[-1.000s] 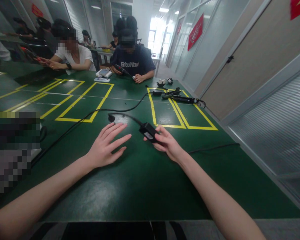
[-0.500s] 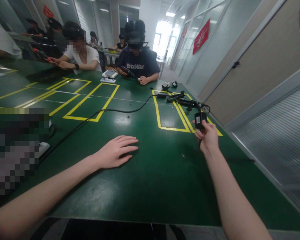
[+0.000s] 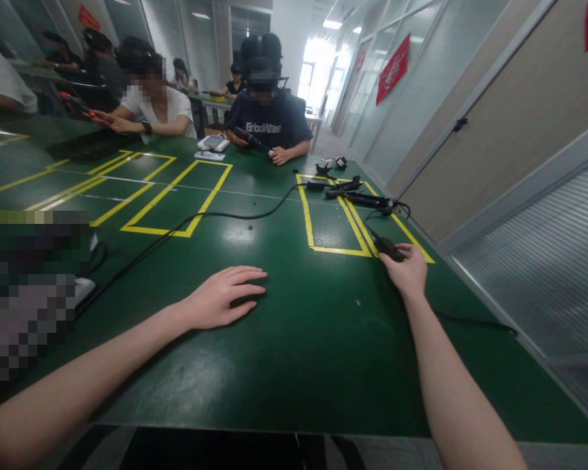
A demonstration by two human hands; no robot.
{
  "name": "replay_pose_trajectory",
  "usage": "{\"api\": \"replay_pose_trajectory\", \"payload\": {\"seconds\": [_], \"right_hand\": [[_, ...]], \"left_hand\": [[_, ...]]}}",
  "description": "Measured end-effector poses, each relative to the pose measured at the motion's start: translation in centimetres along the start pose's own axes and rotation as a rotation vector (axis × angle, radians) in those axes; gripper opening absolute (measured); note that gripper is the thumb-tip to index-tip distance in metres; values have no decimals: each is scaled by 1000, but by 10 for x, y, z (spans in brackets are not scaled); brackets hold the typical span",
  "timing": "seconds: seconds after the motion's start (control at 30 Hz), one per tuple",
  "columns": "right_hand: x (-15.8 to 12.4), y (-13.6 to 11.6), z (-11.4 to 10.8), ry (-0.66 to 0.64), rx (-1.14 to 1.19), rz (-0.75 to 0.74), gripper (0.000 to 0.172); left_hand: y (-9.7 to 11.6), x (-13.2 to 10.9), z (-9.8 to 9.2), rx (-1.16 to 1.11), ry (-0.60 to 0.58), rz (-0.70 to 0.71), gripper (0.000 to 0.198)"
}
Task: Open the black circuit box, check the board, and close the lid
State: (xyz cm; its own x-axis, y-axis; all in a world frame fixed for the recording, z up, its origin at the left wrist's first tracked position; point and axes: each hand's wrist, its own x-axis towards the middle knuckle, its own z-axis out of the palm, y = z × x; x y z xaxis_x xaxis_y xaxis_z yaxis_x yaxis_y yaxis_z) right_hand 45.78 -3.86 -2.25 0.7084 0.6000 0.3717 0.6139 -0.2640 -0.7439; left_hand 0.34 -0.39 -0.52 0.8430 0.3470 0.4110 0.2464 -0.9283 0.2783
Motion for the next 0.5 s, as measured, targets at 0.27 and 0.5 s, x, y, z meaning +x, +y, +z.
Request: {"api": "replay_pose_trajectory", "payload": {"seconds": [0.27,0.5], "right_hand": [[-1,2,3,116,-104,-27,49],[6,10,2,94,-251,40,36]], "left_hand": [[-2,-1,1,-11,-6,-13,24],[-1,-2,-1,-25,-1,-32,24]]}}
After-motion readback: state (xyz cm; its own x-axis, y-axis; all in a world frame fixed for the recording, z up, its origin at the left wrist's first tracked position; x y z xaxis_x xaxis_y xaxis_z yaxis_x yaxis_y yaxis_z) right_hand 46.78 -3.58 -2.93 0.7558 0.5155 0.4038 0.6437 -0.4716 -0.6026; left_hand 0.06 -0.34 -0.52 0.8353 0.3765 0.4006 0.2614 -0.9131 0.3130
